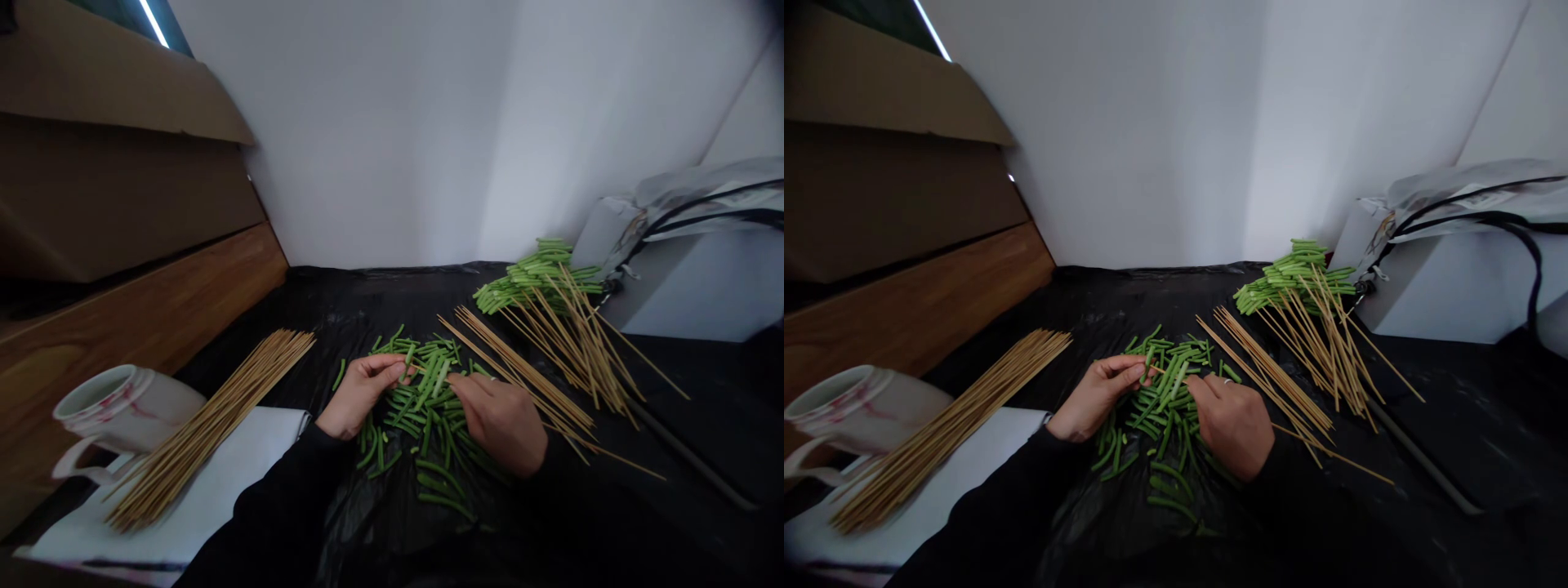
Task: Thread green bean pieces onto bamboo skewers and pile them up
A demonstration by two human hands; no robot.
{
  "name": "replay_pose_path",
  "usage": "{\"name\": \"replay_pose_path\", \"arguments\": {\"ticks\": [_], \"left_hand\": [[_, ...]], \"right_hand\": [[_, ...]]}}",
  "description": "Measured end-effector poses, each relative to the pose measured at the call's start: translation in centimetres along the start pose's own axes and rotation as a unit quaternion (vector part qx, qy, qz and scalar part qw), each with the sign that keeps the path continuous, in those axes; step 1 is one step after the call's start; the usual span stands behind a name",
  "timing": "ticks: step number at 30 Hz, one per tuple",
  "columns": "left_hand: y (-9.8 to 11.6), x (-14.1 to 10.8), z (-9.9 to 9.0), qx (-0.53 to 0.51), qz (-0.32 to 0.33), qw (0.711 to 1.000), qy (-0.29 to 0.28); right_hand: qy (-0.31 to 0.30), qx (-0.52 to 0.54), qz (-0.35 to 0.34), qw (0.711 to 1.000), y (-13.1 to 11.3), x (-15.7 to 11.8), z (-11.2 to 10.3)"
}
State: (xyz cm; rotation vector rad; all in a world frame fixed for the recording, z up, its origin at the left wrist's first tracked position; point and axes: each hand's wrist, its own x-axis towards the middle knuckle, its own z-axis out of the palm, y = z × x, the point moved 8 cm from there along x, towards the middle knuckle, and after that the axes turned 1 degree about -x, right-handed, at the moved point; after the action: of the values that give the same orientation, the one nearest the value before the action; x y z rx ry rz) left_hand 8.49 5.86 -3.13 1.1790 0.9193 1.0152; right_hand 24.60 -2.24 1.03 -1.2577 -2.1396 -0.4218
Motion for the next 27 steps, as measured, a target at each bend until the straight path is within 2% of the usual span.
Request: {"name": "replay_pose_path", "arguments": {"ticks": [15,21,27], "left_hand": [[0.41,-0.18,0.29,0.006,-0.004,1.000,-0.001],[0.48,-0.28,0.09,0.023,-0.007,1.000,0.008],[0.33,-0.48,0.41,0.051,-0.017,0.999,-0.007]], "right_hand": [[0.016,0.011,-0.009,1.000,-0.28,0.00,-0.23],[0.005,0.013,-0.008,1.000,-0.50,-0.05,-0.20],[-0.013,0.022,-0.013,1.000,-0.74,-0.19,0.23]]}}
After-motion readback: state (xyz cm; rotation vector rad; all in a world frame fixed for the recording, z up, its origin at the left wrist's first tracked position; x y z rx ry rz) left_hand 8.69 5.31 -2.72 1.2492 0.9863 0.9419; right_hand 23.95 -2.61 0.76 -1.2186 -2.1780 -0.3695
